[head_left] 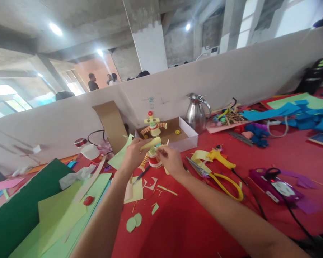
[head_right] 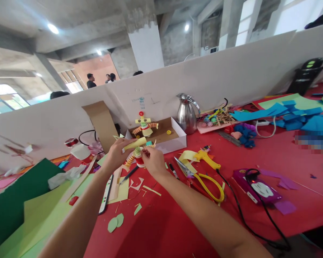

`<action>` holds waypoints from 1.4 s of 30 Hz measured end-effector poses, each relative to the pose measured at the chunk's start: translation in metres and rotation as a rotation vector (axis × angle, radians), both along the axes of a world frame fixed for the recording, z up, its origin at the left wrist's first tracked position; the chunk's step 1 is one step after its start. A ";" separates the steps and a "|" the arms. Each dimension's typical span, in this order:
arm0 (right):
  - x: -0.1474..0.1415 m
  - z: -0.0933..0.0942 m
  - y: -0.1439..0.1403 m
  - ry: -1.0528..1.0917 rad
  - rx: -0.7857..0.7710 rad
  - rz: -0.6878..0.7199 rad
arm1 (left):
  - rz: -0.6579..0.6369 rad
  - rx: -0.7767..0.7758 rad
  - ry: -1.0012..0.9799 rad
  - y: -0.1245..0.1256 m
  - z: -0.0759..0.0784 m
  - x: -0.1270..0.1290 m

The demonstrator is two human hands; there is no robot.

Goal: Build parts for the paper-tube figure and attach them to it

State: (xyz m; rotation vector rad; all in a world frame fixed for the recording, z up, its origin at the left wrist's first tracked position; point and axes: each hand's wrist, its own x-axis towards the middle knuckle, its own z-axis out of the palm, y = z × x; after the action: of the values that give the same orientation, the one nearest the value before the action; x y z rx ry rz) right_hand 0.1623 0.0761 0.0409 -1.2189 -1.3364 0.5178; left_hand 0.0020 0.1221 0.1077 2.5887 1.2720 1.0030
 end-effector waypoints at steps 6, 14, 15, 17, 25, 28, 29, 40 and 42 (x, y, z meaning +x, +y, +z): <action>-0.002 0.006 0.016 -0.076 -0.119 0.038 | -0.032 -0.047 -0.038 0.003 -0.004 -0.003; -0.004 0.001 0.027 0.058 -0.254 0.336 | -0.047 -0.080 -0.083 0.011 -0.010 -0.008; -0.004 0.000 0.029 0.095 -0.278 0.371 | -0.051 -0.083 -0.085 0.011 -0.011 -0.008; -0.006 -0.002 0.033 0.169 -0.317 0.421 | -0.063 -0.099 -0.094 0.010 -0.010 -0.008; -0.016 -0.005 0.032 0.399 -0.318 0.481 | 0.125 -0.219 -0.070 -0.001 0.000 0.003; -0.021 -0.009 0.032 0.447 -0.282 0.472 | 0.188 -0.213 -0.086 -0.002 -0.002 0.008; -0.022 -0.010 0.032 0.460 -0.272 0.464 | 0.201 -0.207 -0.098 -0.002 -0.005 0.009; -0.016 -0.011 0.029 0.482 -0.252 0.473 | 0.075 -0.270 -0.335 0.006 -0.030 0.005; -0.015 -0.011 0.029 0.476 -0.261 0.473 | 0.040 -0.314 -0.335 0.009 -0.026 0.004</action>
State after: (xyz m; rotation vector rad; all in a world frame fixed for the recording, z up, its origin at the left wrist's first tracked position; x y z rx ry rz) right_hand 0.1475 0.1054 0.0297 -0.8940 -1.1578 1.2683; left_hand 0.0059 0.1307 0.0813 2.0695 1.2770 1.0859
